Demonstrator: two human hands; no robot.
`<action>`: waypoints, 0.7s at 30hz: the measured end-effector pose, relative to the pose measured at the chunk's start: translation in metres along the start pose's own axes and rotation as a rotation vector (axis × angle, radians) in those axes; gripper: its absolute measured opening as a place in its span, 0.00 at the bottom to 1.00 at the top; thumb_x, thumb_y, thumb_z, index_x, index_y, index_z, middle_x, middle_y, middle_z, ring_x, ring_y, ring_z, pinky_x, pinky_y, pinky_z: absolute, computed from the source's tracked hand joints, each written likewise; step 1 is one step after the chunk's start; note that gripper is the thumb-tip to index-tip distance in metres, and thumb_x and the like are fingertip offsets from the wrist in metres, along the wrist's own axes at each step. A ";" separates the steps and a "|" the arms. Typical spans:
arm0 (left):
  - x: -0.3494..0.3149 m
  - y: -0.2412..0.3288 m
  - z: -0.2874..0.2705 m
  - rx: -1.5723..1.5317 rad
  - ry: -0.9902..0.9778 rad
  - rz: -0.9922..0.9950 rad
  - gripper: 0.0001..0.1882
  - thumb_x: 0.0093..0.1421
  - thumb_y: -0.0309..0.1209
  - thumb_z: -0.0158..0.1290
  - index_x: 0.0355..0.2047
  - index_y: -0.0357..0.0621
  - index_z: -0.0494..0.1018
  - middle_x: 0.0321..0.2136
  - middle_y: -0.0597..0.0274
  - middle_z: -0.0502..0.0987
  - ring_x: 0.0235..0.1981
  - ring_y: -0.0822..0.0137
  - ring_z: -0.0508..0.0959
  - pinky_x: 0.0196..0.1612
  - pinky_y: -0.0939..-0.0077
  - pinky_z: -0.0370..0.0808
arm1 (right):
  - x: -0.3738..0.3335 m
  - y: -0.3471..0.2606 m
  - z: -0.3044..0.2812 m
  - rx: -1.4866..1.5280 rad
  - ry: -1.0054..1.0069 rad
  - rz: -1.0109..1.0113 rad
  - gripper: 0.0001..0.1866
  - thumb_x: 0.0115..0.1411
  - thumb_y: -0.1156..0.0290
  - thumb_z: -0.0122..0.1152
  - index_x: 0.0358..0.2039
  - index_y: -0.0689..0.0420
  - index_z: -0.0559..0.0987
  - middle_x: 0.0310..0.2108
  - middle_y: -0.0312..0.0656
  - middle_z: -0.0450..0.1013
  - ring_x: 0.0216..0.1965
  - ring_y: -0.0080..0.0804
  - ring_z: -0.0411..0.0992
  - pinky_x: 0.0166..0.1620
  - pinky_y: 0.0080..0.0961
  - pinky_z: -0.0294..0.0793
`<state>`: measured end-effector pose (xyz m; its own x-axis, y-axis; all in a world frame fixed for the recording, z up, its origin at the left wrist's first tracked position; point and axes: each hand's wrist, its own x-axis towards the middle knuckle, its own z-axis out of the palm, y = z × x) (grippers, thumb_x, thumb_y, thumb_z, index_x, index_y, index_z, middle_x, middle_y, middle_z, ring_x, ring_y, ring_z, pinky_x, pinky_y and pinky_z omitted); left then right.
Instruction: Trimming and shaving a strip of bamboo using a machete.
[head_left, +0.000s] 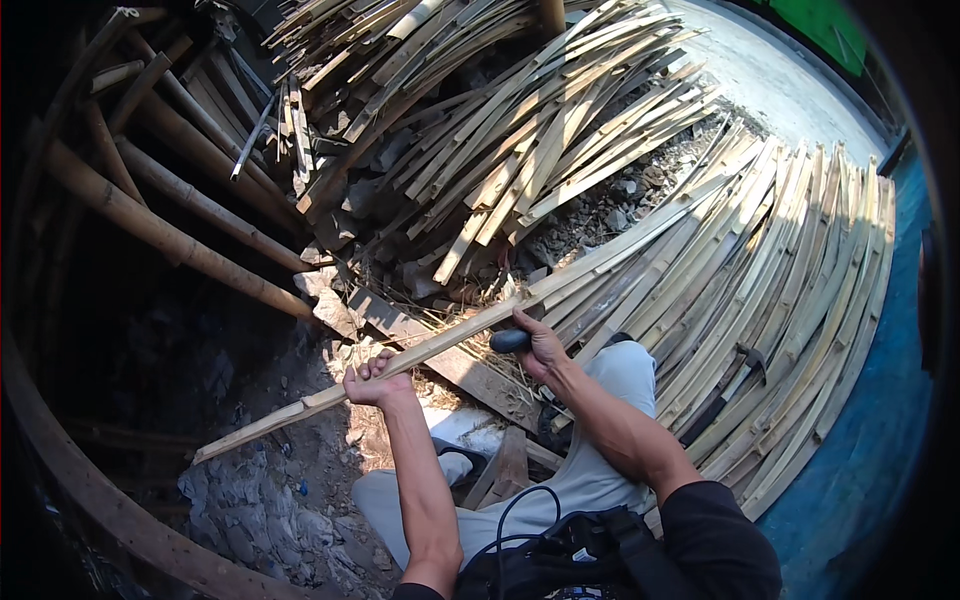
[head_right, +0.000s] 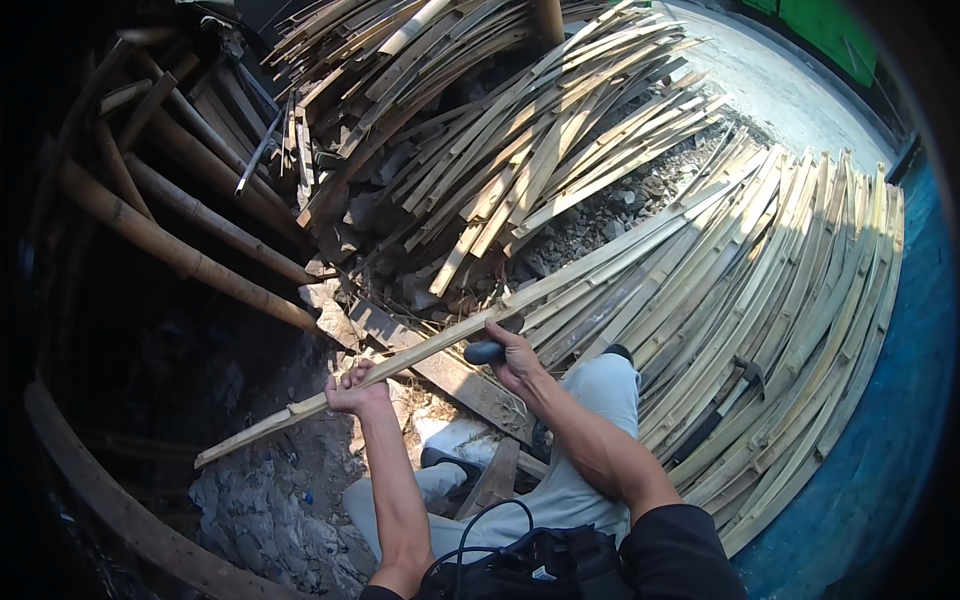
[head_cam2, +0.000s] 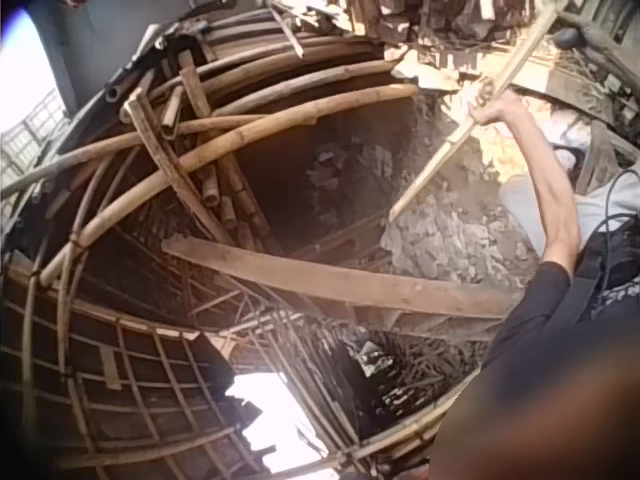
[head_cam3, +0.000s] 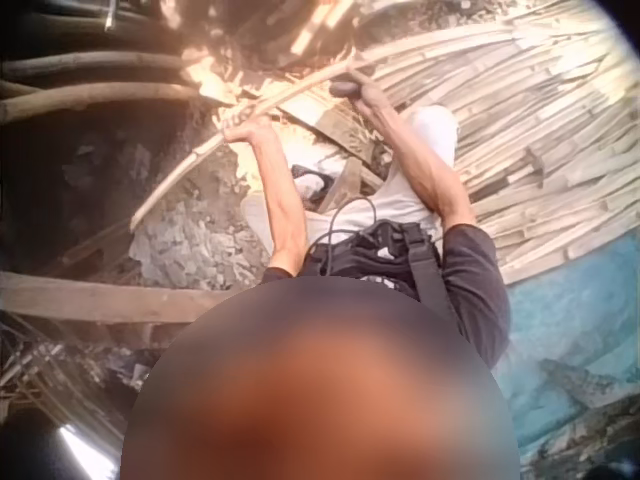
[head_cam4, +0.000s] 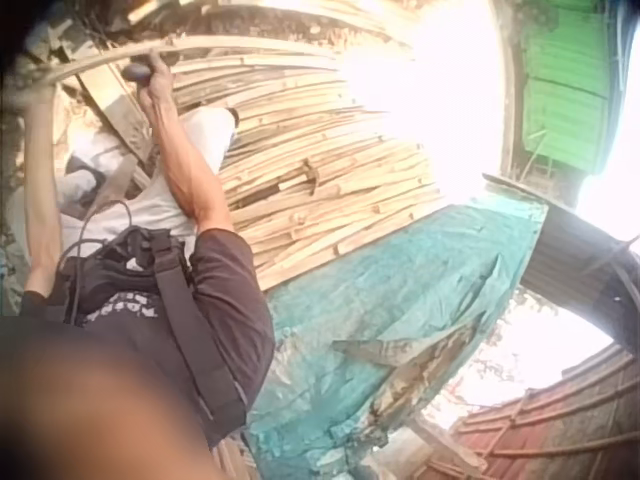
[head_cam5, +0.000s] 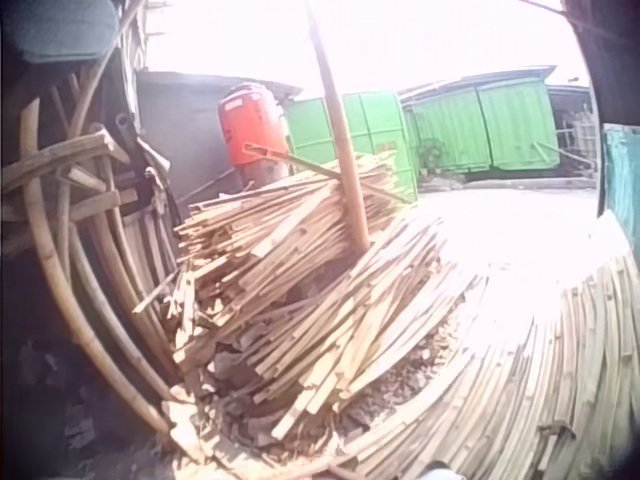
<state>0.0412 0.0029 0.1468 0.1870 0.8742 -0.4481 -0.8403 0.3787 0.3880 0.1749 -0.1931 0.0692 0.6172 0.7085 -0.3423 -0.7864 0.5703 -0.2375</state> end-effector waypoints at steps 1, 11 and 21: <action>0.000 0.020 0.009 0.041 -0.094 0.054 0.17 0.50 0.39 0.47 0.12 0.54 0.53 0.09 0.71 0.53 0.11 0.72 0.58 0.22 0.75 0.66 | -0.005 0.005 0.002 0.026 -0.010 0.028 0.19 0.61 0.74 0.57 0.50 0.70 0.69 0.44 0.49 0.72 0.46 0.34 0.72 0.50 0.28 0.73; -0.067 0.238 0.120 0.352 -0.558 0.516 0.12 0.47 0.33 0.46 0.14 0.51 0.54 0.10 0.68 0.54 0.13 0.72 0.55 0.26 0.76 0.60 | -0.006 -0.006 -0.053 -0.305 0.393 0.369 0.03 0.62 0.77 0.54 0.31 0.62 0.74 0.21 0.35 0.69 0.18 0.18 0.65 0.22 0.13 0.68; -0.099 0.308 0.161 0.649 -0.746 0.670 0.09 0.45 0.30 0.46 0.14 0.48 0.57 0.10 0.66 0.56 0.14 0.71 0.58 0.29 0.73 0.62 | -0.049 -0.006 -0.003 -1.362 0.333 -0.115 0.23 0.58 0.52 0.61 0.20 0.62 0.74 0.11 0.35 0.66 0.10 0.23 0.64 0.16 0.25 0.62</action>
<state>-0.1544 0.0826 0.4406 0.2392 0.8358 0.4942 -0.5098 -0.3251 0.7965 0.1489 -0.2325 0.0843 0.7945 0.4462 -0.4119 -0.2599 -0.3633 -0.8947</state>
